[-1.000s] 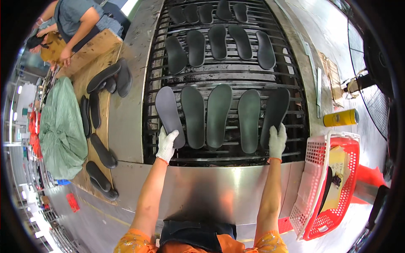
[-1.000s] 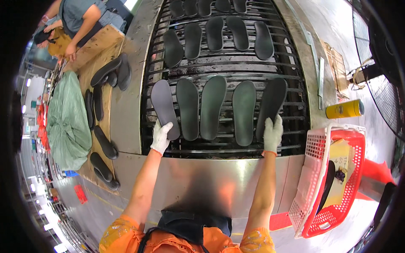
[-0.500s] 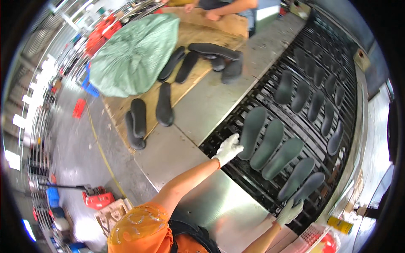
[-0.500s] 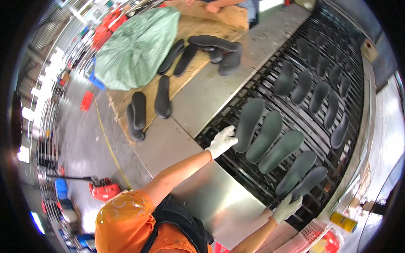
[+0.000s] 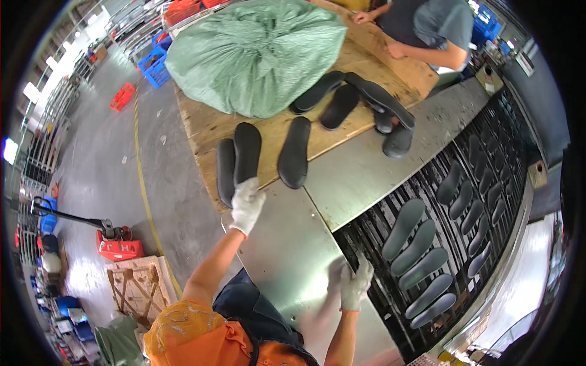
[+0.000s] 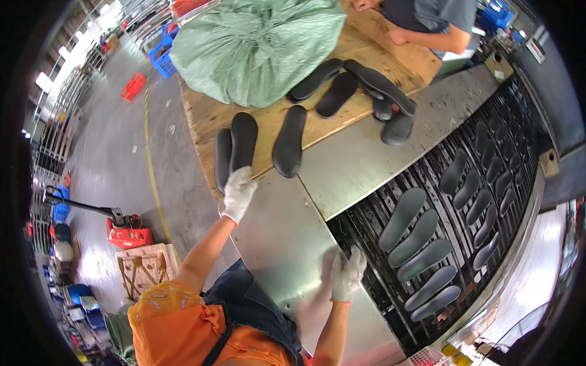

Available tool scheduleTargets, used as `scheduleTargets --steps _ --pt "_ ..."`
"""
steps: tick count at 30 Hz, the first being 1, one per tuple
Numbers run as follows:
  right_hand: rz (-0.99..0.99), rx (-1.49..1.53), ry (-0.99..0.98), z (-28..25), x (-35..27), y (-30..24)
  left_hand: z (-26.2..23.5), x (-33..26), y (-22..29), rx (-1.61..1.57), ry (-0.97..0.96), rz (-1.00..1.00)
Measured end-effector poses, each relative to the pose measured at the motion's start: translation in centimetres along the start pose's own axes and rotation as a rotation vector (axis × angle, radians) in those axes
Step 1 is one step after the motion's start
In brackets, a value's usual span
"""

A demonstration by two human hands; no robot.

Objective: The person picks up black slipper soles from a wooden table and places them onto a metal conveyor belt. They handle the soles in small groups, arranging them in rows on the moving belt. A coworker is visible in the background, also handling the slipper soles.

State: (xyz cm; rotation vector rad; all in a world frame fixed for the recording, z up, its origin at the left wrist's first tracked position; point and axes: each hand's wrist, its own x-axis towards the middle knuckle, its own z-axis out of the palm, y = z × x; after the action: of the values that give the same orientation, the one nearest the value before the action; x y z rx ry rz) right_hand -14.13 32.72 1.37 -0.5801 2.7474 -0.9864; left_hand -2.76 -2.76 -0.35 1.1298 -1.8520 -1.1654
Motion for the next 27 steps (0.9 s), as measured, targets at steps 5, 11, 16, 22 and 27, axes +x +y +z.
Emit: scheduleTargets --steps 5,11,16,22,27 --pt "-0.001 -0.033 -0.3 5.5 8.9 -13.3 -7.9 5.1 -1.8 0.496 0.148 -0.185" --pt "-0.132 -0.233 -0.344 15.2 17.8 -21.9 -9.3 8.2 -1.6 0.563 -0.016 -0.327" --pt "-0.028 -0.335 -0.435 18.5 20.8 -25.8 -9.2 10.1 -1.9 0.415 -0.088 -0.414" --pt "-0.027 0.056 -0.632 18.1 20.2 -25.7 -8.0 11.4 -4.9 -0.026 -0.113 -0.554" --pt "-0.08 -0.179 -0.805 17.1 17.3 -30.5 -5.0 11.6 -5.2 -0.551 -0.112 -0.455"
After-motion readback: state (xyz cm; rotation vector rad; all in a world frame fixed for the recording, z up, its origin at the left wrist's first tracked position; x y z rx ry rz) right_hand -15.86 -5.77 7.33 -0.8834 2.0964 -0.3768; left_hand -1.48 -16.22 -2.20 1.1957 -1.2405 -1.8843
